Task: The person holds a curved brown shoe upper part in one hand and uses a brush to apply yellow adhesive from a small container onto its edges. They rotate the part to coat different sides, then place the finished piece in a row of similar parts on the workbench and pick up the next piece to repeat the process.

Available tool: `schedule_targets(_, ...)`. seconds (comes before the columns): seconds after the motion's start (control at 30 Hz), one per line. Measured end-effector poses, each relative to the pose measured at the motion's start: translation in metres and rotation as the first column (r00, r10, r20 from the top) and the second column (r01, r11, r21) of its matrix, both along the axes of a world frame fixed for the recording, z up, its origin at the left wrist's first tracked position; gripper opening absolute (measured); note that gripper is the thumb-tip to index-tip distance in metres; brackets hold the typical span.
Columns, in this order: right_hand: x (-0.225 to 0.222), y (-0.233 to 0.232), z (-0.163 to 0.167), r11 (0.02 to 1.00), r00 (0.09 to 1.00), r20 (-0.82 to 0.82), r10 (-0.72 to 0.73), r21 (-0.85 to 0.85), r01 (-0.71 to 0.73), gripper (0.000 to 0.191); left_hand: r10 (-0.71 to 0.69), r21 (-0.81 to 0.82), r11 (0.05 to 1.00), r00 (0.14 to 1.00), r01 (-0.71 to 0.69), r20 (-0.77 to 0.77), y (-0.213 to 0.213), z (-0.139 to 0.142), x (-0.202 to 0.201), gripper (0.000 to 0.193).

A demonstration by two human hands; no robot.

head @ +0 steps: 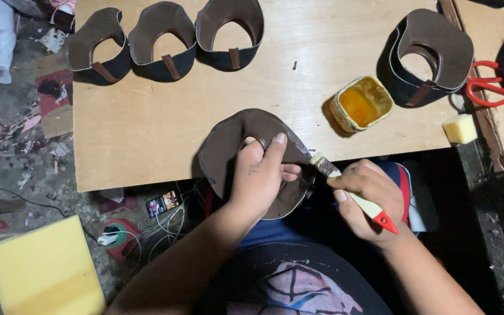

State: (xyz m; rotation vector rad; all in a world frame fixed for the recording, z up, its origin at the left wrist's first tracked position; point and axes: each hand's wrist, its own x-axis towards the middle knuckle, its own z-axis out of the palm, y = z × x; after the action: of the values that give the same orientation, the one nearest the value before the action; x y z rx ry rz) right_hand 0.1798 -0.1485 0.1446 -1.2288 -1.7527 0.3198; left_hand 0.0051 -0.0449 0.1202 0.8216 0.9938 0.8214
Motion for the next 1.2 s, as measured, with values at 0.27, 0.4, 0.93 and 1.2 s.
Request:
schedule_targets(0.27,0.011,-0.002,-0.009,0.998,0.997,0.041,0.063,0.016,-0.064,0.010,0.000,0.024,1.000,0.997,0.002,-0.074,0.002,-0.003,-0.001,0.030)
schedule_targets(0.4,0.010,-0.009,-0.019,0.994,0.994,-0.063,-0.089,-0.070,0.084,0.022,0.077,-0.119,0.991,0.993,-0.067,0.084,0.005,-0.012,0.001,0.028)
schedule_targets(0.93,0.005,0.028,-0.049,0.876,0.862,-0.304,-0.404,-0.400,0.270,0.076,-0.267,-0.039,0.955,0.911,0.293,0.314,-0.063,0.054,-0.010,0.056)
schedule_targets(1.2,0.008,0.031,-0.037,0.902,0.645,-0.678,-0.353,-0.430,0.041,0.080,-0.861,0.138,0.476,0.492,0.869,-0.128,-0.059,0.023,-0.048,0.033)
